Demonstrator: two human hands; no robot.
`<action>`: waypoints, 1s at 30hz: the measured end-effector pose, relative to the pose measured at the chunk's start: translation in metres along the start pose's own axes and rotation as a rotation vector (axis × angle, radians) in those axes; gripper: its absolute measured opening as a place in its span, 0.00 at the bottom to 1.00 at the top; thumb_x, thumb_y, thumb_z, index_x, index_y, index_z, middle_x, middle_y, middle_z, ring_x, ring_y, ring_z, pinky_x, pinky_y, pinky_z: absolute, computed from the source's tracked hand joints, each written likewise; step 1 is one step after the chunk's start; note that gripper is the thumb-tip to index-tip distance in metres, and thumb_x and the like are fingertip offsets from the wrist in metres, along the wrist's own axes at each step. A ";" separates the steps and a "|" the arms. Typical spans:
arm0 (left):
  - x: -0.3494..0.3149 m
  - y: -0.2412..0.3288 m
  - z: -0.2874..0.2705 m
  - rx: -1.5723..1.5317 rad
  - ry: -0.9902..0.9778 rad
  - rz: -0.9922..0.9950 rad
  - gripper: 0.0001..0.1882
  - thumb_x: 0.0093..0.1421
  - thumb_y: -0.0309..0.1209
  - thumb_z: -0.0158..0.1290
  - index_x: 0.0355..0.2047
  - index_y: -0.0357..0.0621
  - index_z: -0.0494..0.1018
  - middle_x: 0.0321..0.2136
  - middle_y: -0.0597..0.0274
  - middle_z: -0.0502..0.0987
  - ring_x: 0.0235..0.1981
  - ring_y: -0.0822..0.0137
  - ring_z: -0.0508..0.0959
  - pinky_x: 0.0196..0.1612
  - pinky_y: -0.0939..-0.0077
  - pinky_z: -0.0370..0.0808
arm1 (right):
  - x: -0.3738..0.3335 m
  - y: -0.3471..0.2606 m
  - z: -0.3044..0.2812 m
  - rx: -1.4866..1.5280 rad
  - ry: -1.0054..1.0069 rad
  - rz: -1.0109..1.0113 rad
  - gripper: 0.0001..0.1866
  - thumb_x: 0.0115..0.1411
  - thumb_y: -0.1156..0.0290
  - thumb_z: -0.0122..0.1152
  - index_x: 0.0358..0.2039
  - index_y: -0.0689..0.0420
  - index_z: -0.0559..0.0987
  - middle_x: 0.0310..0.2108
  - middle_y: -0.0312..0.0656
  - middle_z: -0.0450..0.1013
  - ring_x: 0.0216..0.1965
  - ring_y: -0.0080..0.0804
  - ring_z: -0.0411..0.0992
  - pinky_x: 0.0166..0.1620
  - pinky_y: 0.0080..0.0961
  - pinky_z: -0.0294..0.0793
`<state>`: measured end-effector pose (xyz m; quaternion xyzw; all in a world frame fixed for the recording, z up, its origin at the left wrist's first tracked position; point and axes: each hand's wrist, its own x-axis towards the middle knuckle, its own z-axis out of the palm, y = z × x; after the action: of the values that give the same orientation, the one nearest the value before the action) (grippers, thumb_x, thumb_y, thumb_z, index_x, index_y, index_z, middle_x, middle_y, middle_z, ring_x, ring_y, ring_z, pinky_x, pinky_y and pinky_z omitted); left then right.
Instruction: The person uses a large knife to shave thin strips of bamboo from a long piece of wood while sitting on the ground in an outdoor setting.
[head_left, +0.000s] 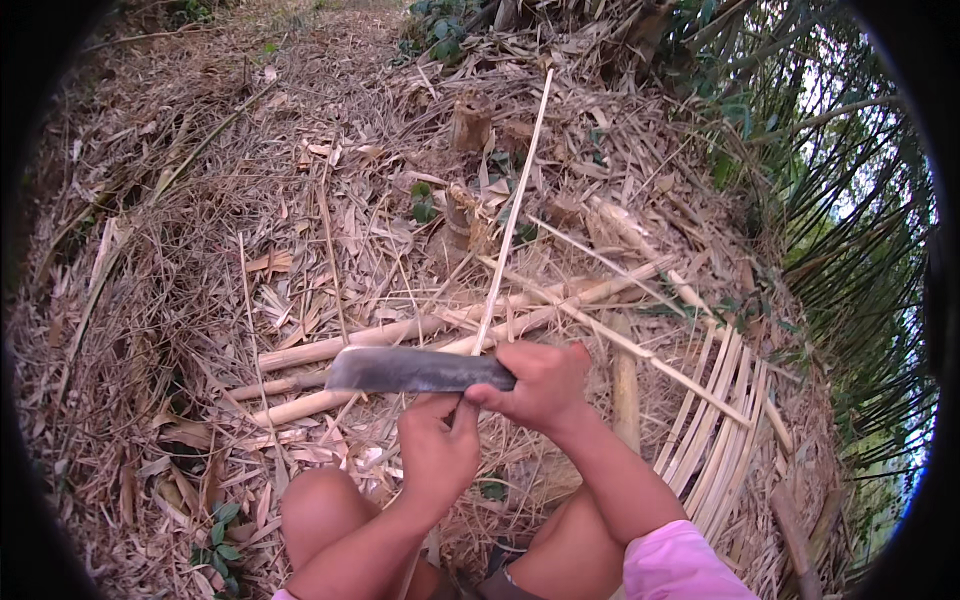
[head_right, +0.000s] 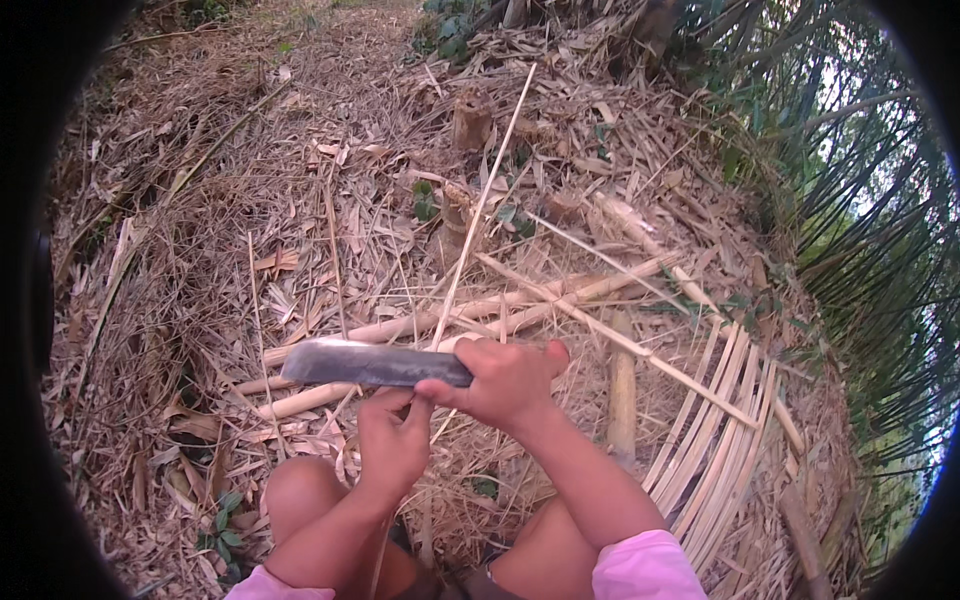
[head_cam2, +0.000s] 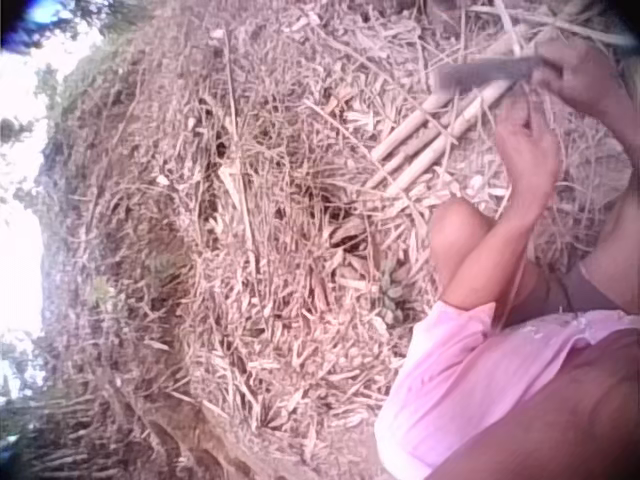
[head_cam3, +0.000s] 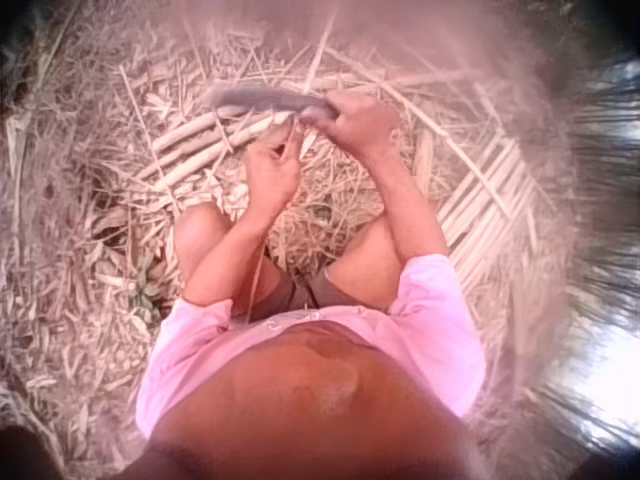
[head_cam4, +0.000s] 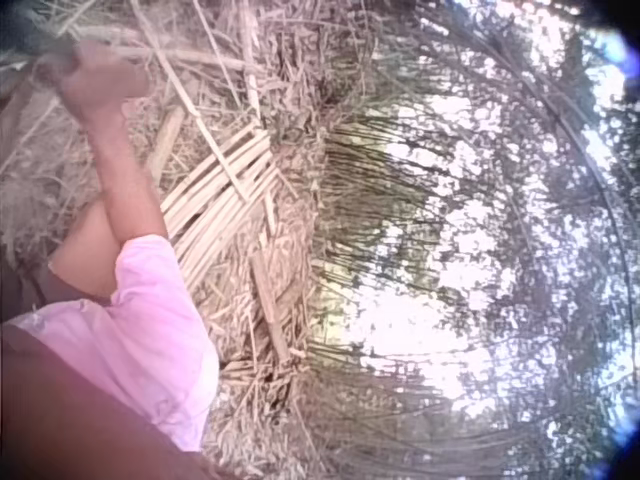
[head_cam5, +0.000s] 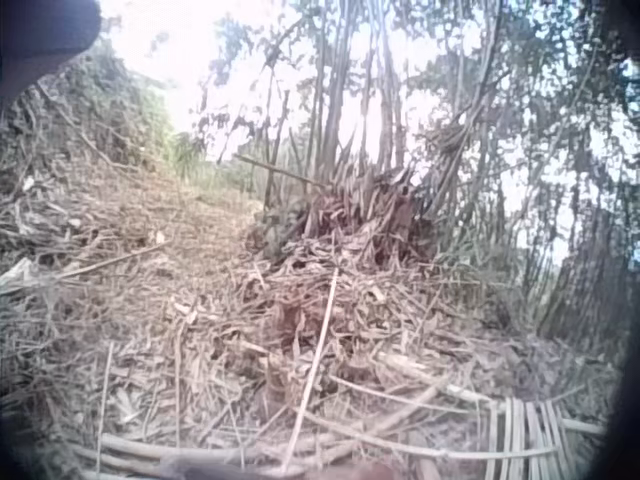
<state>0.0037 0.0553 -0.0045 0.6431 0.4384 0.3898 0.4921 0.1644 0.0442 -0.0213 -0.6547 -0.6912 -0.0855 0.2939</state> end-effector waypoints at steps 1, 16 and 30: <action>0.003 -0.008 0.001 0.030 -0.004 0.015 0.09 0.63 0.27 0.52 0.37 0.31 0.76 0.22 0.52 0.72 0.22 0.69 0.69 0.27 0.70 0.65 | -0.003 0.004 0.013 0.001 0.024 -0.004 0.39 0.50 0.24 0.48 0.14 0.53 0.70 0.13 0.38 0.67 0.16 0.35 0.71 0.20 0.35 0.64; -0.002 -0.025 0.003 -0.077 -0.009 0.069 0.12 0.63 0.28 0.52 0.43 0.31 0.76 0.26 0.51 0.77 0.24 0.66 0.72 0.31 0.74 0.68 | 0.006 0.019 0.003 -0.106 0.044 -0.045 0.38 0.50 0.24 0.47 0.13 0.51 0.71 0.12 0.35 0.65 0.15 0.32 0.69 0.19 0.29 0.60; -0.002 -0.005 0.000 -0.114 -0.007 -0.058 0.14 0.63 0.30 0.53 0.43 0.29 0.76 0.23 0.51 0.75 0.24 0.69 0.71 0.32 0.73 0.68 | 0.001 0.034 0.000 -0.097 0.161 0.118 0.38 0.54 0.27 0.47 0.13 0.53 0.70 0.12 0.39 0.67 0.14 0.35 0.69 0.20 0.31 0.66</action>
<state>0.0018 0.0537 -0.0098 0.6024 0.4324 0.3975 0.5405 0.1970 0.0499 -0.0298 -0.6986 -0.6208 -0.1539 0.3208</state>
